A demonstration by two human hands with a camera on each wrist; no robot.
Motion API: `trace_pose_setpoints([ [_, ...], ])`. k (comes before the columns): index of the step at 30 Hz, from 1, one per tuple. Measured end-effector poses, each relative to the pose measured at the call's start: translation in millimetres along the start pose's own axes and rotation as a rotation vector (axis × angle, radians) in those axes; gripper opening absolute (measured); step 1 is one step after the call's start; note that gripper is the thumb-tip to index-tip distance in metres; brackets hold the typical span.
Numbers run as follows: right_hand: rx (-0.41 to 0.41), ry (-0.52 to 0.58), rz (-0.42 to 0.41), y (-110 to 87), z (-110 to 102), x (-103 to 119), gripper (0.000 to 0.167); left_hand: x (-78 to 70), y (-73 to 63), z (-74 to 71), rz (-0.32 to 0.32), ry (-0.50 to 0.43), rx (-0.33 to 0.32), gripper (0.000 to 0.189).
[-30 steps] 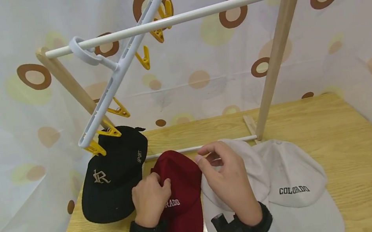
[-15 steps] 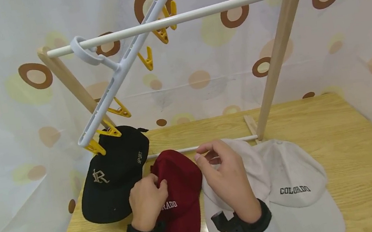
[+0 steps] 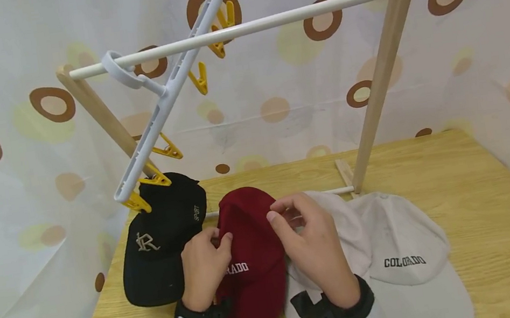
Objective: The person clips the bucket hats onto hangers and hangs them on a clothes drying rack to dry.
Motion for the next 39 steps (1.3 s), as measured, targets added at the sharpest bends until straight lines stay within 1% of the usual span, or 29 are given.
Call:
trace_pose_setpoints([
  [5,-0.006,-0.001,-0.004,-0.6,-1,3,0.010,-6.5,3.6,-4.3,-0.011,-0.075,-0.016,0.021],
  [9,-0.011,-0.007,-0.011,-1.0,-3,6,0.010,-15.3,6.5,-12.2,0.011,-0.110,-0.036,0.021],
  [12,-0.012,-0.008,-0.039,0.8,-3,9,0.010,-21.9,10.2,-17.9,0.033,-0.140,-0.052,0.022],
  [16,-0.007,-0.015,-0.069,4.5,-4,13,0.011,-29.0,15.9,-22.2,0.037,-0.168,-0.071,0.019],
  [22,0.001,-0.043,-0.035,5.8,-5,16,0.013,-36.8,25.5,-23.9,0.043,-0.189,-0.097,0.018],
  [27,-0.004,-0.050,-0.046,6.8,-6,14,0.012,-43.1,34.6,-26.0,0.053,-0.223,-0.115,0.021],
  [32,-0.013,-0.042,-0.067,8.4,-7,14,0.012,-43.3,41.2,-28.7,0.041,-0.237,-0.171,0.021],
  [36,-0.009,-0.043,-0.082,11.5,-7,19,0.012,-41.8,41.4,-32.6,0.021,-0.227,-0.248,0.020],
  [39,-0.010,-0.053,-0.113,16.9,-5,26,0.012,-39.6,41.7,-34.0,0.013,-0.221,-0.284,0.022],
])
Point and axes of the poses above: each hand's wrist, its own y-axis towards the middle knuckle, its own z-axis out of the palm, x = y × z, the point moved 3 cm from there along y, towards the middle knuckle, and after that the axes turned 3 degrees about z, right-handed, at the moved point
